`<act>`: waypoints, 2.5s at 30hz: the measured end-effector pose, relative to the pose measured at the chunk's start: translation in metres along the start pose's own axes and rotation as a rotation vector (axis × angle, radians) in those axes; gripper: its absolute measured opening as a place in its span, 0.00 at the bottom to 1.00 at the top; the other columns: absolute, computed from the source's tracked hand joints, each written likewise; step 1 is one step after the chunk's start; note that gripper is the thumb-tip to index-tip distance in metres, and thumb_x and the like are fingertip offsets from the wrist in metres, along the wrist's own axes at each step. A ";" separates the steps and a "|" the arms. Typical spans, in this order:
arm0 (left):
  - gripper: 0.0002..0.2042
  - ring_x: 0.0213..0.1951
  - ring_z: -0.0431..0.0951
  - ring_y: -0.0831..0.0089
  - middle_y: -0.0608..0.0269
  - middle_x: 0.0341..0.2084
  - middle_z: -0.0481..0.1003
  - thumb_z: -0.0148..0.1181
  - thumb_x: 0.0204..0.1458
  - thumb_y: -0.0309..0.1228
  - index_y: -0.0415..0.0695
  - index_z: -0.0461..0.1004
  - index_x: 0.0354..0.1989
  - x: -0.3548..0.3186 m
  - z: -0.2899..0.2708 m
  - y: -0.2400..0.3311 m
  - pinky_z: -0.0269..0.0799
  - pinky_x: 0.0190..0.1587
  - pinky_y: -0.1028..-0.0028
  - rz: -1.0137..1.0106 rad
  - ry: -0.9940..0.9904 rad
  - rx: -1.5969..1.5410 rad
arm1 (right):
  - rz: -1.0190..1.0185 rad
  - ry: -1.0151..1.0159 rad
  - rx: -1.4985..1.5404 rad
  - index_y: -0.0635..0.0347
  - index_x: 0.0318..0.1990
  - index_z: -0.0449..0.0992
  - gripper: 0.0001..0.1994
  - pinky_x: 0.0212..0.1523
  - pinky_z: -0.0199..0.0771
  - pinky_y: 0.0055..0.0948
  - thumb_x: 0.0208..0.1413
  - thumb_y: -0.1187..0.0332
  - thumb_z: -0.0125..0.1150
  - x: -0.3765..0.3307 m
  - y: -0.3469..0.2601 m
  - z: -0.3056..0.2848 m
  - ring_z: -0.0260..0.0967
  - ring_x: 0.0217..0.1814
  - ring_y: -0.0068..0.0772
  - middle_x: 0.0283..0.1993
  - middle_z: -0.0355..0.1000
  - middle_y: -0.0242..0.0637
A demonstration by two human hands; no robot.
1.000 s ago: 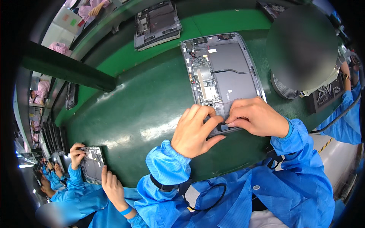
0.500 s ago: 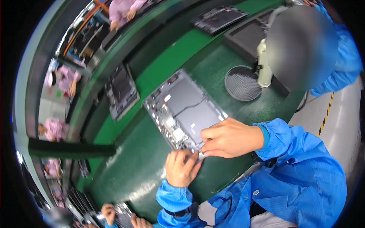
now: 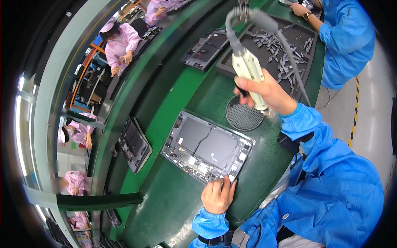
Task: The person assembles electronic devices along an assembly line by placing internal components into the casings by hand, securing them using an electric screwdriver, and moving the devices down the conveyor.
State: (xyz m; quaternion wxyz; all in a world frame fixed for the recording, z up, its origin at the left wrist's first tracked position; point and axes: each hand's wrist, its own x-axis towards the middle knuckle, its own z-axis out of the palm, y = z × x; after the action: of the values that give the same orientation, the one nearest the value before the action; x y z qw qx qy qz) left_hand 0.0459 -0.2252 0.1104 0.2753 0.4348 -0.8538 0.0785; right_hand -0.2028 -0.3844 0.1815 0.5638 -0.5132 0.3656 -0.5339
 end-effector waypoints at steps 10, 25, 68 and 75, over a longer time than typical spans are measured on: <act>0.17 0.25 0.69 0.70 0.65 0.24 0.70 0.73 0.27 0.27 0.42 0.78 0.31 -0.006 -0.005 -0.001 0.66 0.24 0.74 -0.104 -0.027 0.006 | -0.121 0.046 0.254 0.65 0.32 0.74 0.16 0.19 0.68 0.18 0.48 0.58 0.65 -0.001 0.033 0.049 0.71 0.25 0.21 0.26 0.71 0.34; 0.18 0.25 0.68 0.70 0.65 0.24 0.70 0.74 0.25 0.26 0.42 0.79 0.31 -0.006 -0.002 -0.004 0.63 0.23 0.75 -0.123 -0.031 -0.014 | -0.183 0.069 0.277 0.65 0.31 0.75 0.13 0.19 0.67 0.19 0.48 0.62 0.66 0.005 0.048 0.052 0.69 0.26 0.21 0.27 0.71 0.35; 0.15 0.25 0.66 0.70 0.65 0.23 0.65 0.67 0.31 0.30 0.38 0.76 0.31 -0.026 0.003 -0.017 0.63 0.23 0.72 -0.070 0.114 -0.135 | -0.024 -0.570 -0.030 0.65 0.30 0.67 0.27 0.27 0.70 0.30 0.46 0.45 0.63 -0.070 0.038 0.110 0.64 0.17 0.26 0.15 0.65 0.32; 0.13 0.23 0.68 0.67 0.63 0.24 0.68 0.69 0.31 0.28 0.39 0.76 0.29 -0.018 -0.002 -0.014 0.65 0.23 0.71 -0.085 0.068 -0.096 | 0.030 -0.562 0.123 0.73 0.37 0.70 0.30 0.24 0.70 0.22 0.43 0.47 0.64 -0.066 0.036 0.110 0.67 0.20 0.22 0.19 0.69 0.33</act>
State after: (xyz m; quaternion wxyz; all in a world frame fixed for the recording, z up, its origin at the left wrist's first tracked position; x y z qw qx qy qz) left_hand 0.0656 -0.2203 0.1009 0.3277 0.4542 -0.8274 0.0406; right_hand -0.1000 -0.3029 0.1605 0.6809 -0.6005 0.1694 -0.3836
